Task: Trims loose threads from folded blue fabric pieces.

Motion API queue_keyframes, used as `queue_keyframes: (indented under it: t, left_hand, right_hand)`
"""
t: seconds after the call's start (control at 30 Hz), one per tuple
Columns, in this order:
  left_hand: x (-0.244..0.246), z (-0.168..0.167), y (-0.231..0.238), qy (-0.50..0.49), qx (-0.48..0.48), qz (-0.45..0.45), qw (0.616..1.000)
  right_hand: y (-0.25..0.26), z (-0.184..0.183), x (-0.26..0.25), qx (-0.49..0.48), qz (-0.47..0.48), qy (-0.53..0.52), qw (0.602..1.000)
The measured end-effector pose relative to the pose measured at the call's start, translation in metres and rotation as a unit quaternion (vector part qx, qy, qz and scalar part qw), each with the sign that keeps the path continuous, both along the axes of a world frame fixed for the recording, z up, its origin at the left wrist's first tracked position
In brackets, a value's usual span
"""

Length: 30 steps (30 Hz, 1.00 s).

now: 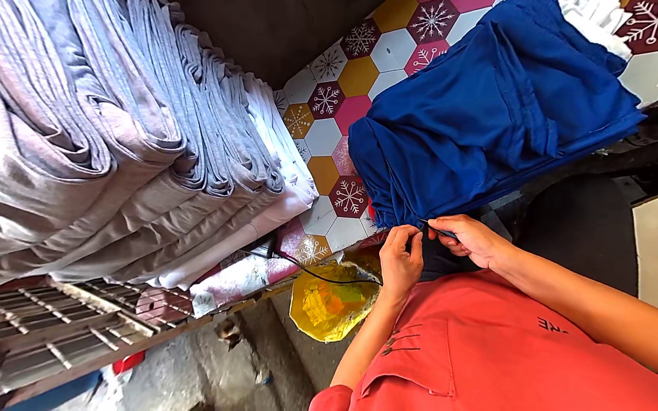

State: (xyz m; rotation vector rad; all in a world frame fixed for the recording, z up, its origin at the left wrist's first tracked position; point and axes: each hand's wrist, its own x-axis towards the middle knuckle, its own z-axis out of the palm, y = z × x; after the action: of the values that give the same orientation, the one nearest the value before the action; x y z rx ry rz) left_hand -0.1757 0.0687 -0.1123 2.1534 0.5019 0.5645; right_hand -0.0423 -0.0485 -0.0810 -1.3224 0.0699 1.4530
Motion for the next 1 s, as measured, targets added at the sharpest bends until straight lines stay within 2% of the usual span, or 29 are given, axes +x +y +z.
queue_keyframes:
  t: [0.13,0.17,0.2,0.23,0.27,0.3,0.33,0.37,0.43,0.47,0.5,0.53,0.57,0.63,0.7,0.73,0.77,0.87,1.0]
  left_hand:
    - [-0.017,0.007,0.007,0.082,-0.007,-0.031,0.996]
    - [-0.023,0.012,0.012,0.140,0.003,-0.048,0.989]
    - [-0.028,0.022,0.016,0.240,0.019,-0.072,0.968]
    - [-0.029,0.034,0.021,0.387,0.032,-0.104,0.916]
    - [-0.025,0.043,0.024,0.539,0.038,-0.131,0.831]
    - [-0.021,0.045,0.027,0.638,0.038,-0.142,0.756]
    - [-0.019,0.046,0.030,0.675,0.038,-0.135,0.725]
    - [-0.019,0.049,0.033,0.656,0.038,-0.115,0.745]
    - [-0.023,0.054,0.031,0.477,0.042,-0.056,0.876]
    - [-0.023,0.051,0.026,0.373,0.026,-0.027,0.927]
    - [-0.018,0.051,0.022,0.313,-0.041,-0.008,0.949]
    - [-0.011,0.050,0.018,0.274,-0.154,0.003,0.949]
    - [-0.003,0.047,0.012,0.226,-0.299,0.022,0.927]
    - [0.010,0.040,-0.002,0.118,-0.553,0.110,0.817]
    - [0.019,0.035,-0.013,0.036,-0.692,0.194,0.695]
    - [0.022,0.035,-0.017,0.005,-0.724,0.221,0.653]
    - [0.024,0.036,-0.019,-0.017,-0.740,0.236,0.629]
    - [0.028,0.040,-0.021,-0.054,-0.737,0.247,0.627]
    - [0.030,0.046,-0.018,-0.097,-0.702,0.229,0.668]
  right_hand:
    - [-0.015,0.000,0.004,0.011,0.094,-0.050,0.994]
    - [-0.019,-0.001,0.003,0.015,0.109,-0.098,0.989]
    - [-0.022,-0.004,0.002,0.020,0.123,-0.154,0.980]
    - [-0.026,-0.006,0.001,0.018,0.139,-0.211,0.967]
    - [-0.028,-0.006,0.000,0.007,0.154,-0.262,0.953]
    - [-0.030,-0.004,0.000,-0.010,0.171,-0.305,0.937]
    - [-0.031,-0.001,0.001,-0.022,0.183,-0.340,0.922]
    - [-0.031,0.002,0.002,-0.026,0.183,-0.368,0.911]
    - [-0.031,0.007,0.003,-0.017,0.156,-0.401,0.902]
    - [-0.032,0.008,0.003,-0.007,0.131,-0.408,0.903]
    - [-0.032,0.008,0.003,0.006,0.102,-0.414,0.905]
    - [-0.030,0.006,0.003,0.022,0.072,-0.418,0.905]
    - [-0.029,0.005,0.004,0.038,0.045,-0.419,0.906]
    - [-0.026,0.003,0.005,0.063,0.007,-0.427,0.902]
    - [-0.027,0.002,0.004,0.067,0.002,-0.464,0.883]
    - [-0.029,0.000,0.003,0.065,0.013,-0.492,0.868]
    - [-0.031,-0.002,0.002,0.066,0.023,-0.524,0.849]
    - [-0.032,-0.006,0.000,0.087,0.035,-0.612,0.785]
    - [-0.025,-0.002,0.006,0.112,0.014,-0.686,0.719]
